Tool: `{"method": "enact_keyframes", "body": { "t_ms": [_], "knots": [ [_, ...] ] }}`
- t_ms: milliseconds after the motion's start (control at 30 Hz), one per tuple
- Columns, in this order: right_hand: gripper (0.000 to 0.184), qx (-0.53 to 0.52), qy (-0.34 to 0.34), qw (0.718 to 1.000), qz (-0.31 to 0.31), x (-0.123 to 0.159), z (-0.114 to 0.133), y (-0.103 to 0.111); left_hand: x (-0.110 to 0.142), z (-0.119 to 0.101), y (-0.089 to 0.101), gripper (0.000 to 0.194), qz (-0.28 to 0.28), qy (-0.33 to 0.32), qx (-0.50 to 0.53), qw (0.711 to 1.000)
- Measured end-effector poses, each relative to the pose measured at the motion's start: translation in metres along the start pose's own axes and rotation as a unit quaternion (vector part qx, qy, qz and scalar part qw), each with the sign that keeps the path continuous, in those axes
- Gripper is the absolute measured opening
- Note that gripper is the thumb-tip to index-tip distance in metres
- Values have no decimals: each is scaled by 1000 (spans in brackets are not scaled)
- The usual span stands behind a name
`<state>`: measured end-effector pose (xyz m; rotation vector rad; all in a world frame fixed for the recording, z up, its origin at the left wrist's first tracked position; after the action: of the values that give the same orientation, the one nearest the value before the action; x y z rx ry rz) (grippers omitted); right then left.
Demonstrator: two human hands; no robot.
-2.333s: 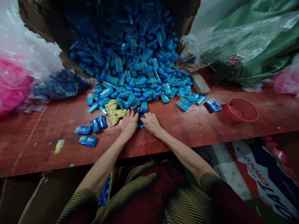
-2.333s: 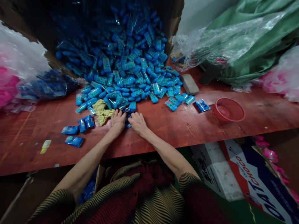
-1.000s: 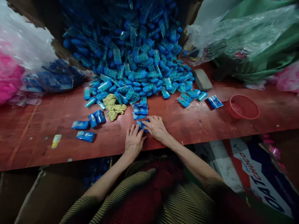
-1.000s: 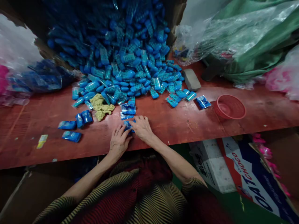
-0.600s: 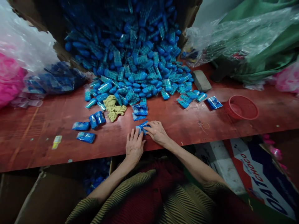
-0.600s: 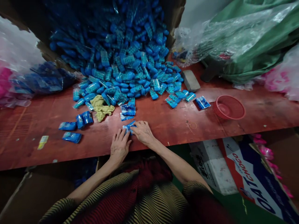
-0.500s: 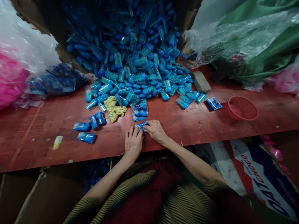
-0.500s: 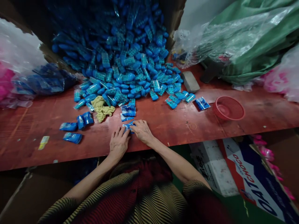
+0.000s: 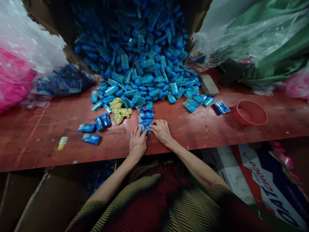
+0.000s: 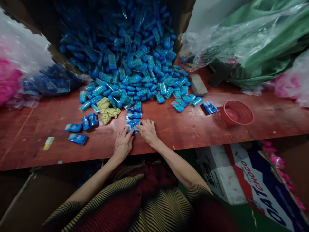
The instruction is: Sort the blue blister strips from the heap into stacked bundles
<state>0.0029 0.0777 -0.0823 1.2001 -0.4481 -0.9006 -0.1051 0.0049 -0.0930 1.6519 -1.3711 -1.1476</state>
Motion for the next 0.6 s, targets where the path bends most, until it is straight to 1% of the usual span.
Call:
{"method": "enact_keyframes", "body": {
  "t_ms": [67, 167, 267, 433, 500, 533, 567, 600],
  "knots": [
    [24, 1, -19, 1000, 3, -2, 0, 1, 1, 1, 0, 35, -2, -2, 11, 1000],
    [32, 14, -16, 999, 24, -8, 2, 4, -1, 3, 0, 35, 4, -1, 19, 1000],
    [23, 27, -3, 999, 39, -10, 4, 2, -1, 5, 1, 35, 15, -9, 25, 1000],
    [18, 14, -15, 1000, -3, -3, 5, -4, 1, 6, 6, 33, 33, -11, 37, 999],
    [18, 2, -22, 999, -23, -1, 4, -3, 4, 6, 13, 32, 11, 12, 87, 996],
    [19, -5, -27, 999, -35, 0, 4, -1, 6, 7, 18, 32, -14, 37, 126, 991],
    [19, -12, -34, 998, -49, 1, 3, 3, 8, 9, 24, 35, -43, 73, 173, 981],
    [20, -19, -43, 997, -67, 4, 4, 9, 11, 12, 28, 41, -69, 118, 229, 964]
  ]
}}
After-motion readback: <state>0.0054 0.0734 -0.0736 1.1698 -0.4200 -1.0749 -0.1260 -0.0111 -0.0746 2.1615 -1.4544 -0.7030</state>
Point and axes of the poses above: each hand's wrist, its own x-axis away from the middle knuckle, its own y-axis out of the back of the hand, z = x × y, the point moved 7 cm from there along -x, towards the middle knuckle, and after that the axes turned 3 degrees about x, right-handed, at the moved point
